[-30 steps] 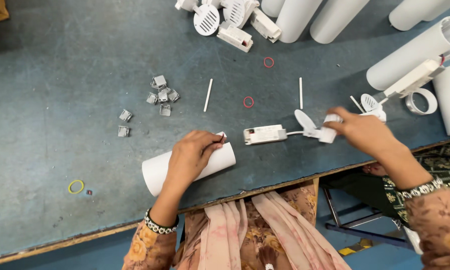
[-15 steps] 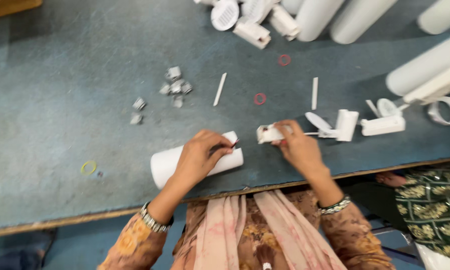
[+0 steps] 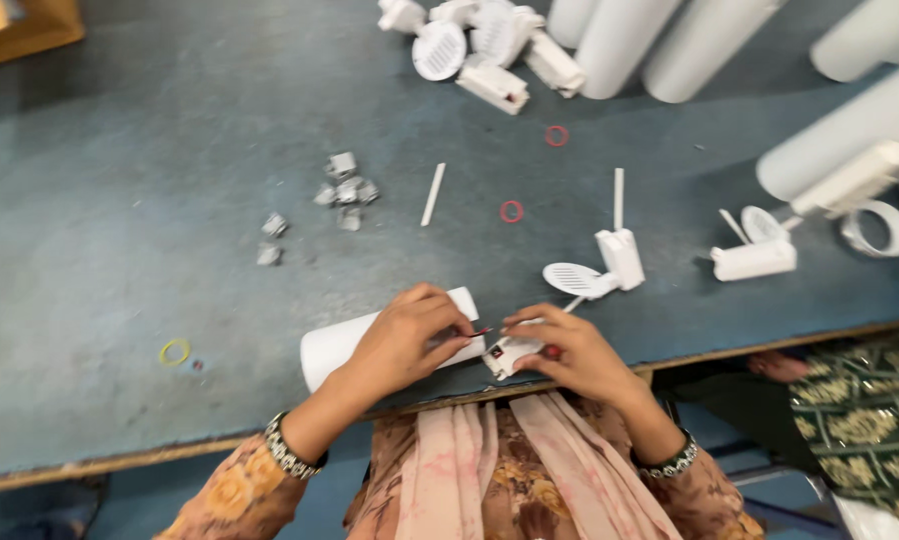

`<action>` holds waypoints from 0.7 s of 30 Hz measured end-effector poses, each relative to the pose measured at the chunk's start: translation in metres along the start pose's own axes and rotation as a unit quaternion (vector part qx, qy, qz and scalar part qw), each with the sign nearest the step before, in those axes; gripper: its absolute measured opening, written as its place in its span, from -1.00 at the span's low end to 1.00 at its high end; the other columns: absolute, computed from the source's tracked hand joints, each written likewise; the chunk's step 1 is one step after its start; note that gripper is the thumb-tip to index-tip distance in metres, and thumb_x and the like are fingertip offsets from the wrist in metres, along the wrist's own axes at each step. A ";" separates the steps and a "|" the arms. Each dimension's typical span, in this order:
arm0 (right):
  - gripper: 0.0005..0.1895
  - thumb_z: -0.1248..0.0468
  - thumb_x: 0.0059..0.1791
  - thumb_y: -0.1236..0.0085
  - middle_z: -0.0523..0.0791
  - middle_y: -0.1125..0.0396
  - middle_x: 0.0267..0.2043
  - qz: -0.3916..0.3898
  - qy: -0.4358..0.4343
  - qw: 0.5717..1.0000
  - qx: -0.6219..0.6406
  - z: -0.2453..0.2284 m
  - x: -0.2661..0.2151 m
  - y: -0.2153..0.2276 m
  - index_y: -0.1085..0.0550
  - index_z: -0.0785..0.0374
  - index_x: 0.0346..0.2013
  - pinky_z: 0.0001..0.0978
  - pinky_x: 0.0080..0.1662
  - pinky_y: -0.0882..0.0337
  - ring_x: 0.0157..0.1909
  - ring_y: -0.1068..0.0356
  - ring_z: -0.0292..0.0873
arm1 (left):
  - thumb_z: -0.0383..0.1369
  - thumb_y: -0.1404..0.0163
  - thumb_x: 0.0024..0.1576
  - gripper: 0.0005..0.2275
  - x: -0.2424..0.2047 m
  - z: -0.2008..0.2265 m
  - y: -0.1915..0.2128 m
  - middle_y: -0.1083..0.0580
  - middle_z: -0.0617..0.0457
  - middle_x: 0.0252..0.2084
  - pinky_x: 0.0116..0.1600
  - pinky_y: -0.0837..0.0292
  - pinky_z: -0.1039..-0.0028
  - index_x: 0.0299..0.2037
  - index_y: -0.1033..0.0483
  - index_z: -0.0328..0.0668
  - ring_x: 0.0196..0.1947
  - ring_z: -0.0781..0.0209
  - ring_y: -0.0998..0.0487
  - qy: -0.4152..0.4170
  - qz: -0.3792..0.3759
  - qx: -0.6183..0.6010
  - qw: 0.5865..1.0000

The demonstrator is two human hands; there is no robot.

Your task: The person assembles white cylindrical electrical devices by inserting internal components into the housing and securing them with a screwdriver. They handle multiple units sequentially, placing finished assemblies into a container.

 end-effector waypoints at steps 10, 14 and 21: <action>-0.83 0.37 -0.06 -0.32 -0.15 -0.48 -0.23 0.110 0.038 0.991 0.065 -0.013 0.019 -0.026 -0.64 0.21 -0.17 -0.53 -0.35 -0.35 -0.33 -0.44 -0.33 | -0.36 -0.20 0.05 -0.90 -0.006 0.002 -0.002 -0.55 0.08 -0.24 0.07 -0.37 0.23 -0.28 -0.60 -0.12 -0.02 0.04 -0.50 -0.005 0.003 0.012 1.000; -0.89 0.37 -0.06 -0.33 -0.13 -0.47 -0.24 0.124 0.068 0.988 0.068 -0.016 0.019 -0.028 -0.61 0.25 -0.24 -0.48 -0.28 -0.40 -0.28 -0.46 -0.27 | -0.39 -0.18 0.05 -0.90 -0.006 0.004 0.001 -0.55 0.09 -0.22 0.09 -0.38 0.25 -0.27 -0.58 -0.12 -0.01 0.04 -0.50 0.000 -0.001 0.014 1.000; -0.92 0.36 -0.03 -0.32 -0.11 -0.47 -0.24 0.157 0.063 0.979 0.117 -0.004 0.016 -0.038 -0.58 0.29 -0.27 -0.44 -0.21 -0.45 -0.26 -0.49 -0.24 | -0.40 -0.19 0.00 -0.87 -0.005 0.009 -0.004 -0.52 0.09 -0.25 0.06 -0.36 0.23 -0.27 -0.56 -0.15 -0.01 0.03 -0.47 0.022 -0.002 0.039 0.999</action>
Point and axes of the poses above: each hand's wrist, its own x-axis towards the middle knuckle, its own y-axis out of the back of the hand, z = x × y, the point moved 3 cm from there along x, towards the middle knuckle
